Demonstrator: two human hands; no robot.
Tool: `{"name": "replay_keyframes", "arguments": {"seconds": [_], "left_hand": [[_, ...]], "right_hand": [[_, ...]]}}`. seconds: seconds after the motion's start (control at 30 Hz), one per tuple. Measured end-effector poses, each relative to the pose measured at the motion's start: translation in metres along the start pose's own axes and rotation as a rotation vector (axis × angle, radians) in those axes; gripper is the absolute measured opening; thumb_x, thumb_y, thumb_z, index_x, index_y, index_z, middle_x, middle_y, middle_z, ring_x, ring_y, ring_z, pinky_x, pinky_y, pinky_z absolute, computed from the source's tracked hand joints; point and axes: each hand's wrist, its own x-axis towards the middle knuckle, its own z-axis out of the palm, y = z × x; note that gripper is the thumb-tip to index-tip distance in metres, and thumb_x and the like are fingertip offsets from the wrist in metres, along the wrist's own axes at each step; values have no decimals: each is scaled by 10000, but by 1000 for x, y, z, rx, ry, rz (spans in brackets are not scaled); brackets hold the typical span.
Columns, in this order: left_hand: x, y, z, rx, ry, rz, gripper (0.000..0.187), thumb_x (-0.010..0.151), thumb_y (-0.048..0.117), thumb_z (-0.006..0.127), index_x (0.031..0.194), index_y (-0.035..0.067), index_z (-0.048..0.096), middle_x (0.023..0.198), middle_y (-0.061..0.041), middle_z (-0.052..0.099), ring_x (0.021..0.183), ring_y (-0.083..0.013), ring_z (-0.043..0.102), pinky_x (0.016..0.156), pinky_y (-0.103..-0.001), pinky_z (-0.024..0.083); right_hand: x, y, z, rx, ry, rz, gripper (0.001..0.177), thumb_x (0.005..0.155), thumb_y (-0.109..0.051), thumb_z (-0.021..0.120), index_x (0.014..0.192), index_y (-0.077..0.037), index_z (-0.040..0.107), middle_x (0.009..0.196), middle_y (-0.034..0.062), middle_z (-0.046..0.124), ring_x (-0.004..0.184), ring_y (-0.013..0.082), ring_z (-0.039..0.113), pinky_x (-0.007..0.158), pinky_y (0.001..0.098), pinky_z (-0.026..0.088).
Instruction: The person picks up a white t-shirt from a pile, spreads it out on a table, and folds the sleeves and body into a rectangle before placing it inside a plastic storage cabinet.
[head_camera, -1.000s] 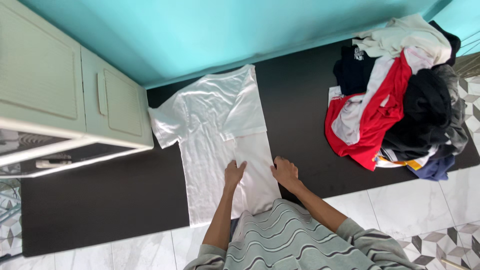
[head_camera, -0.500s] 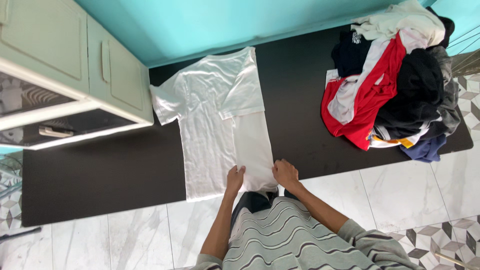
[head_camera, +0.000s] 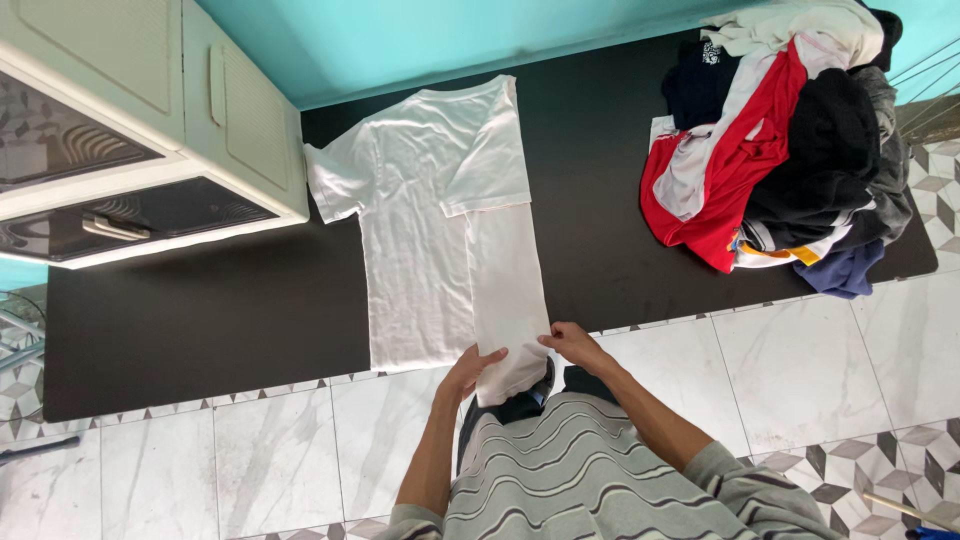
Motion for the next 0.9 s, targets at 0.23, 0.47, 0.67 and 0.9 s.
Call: {"name": "replay_keyframes", "arguments": {"seconds": [0.23, 0.47, 0.67, 0.9], "left_hand": [[-2, -30, -9, -621, -191, 24, 713, 867, 209, 751, 1440, -103, 464, 1300, -203, 632, 1171, -340, 631, 1016, -476, 512], [-10, -17, 20, -621, -269, -158, 708, 891, 317, 659, 1452, -68, 464, 1331, -225, 636, 1208, -355, 624, 1062, -467, 491], [-11, -24, 23, -460, -237, -154, 788, 755, 228, 655, 1461, -45, 438, 1343, -242, 605, 1245, -380, 593, 1096, -515, 454], [-8, -42, 14, -546, -256, -166, 814, 719, 184, 635, 1463, -68, 418, 1351, -258, 586, 1253, -399, 583, 1112, -530, 442]], "right_hand": [[-31, -9, 0, 497, -116, -30, 529, 920, -459, 702, 1126, 2, 547, 906, 109, 653, 755, 175, 666, 740, 325, 590], [-53, -27, 0, 146, -248, 122, 701, 888, -544, 665, 1336, -11, 579, 1012, 173, 742, 885, 247, 719, 712, 328, 524], [-63, -24, -2, 515, -315, 100, 710, 911, -499, 647, 1428, -48, 466, 1297, 176, 625, 1191, 283, 648, 954, 349, 545], [-66, -23, 4, 469, -337, 212, 561, 926, -460, 642, 1360, -130, 508, 1132, 119, 642, 899, 209, 573, 748, 330, 483]]}}
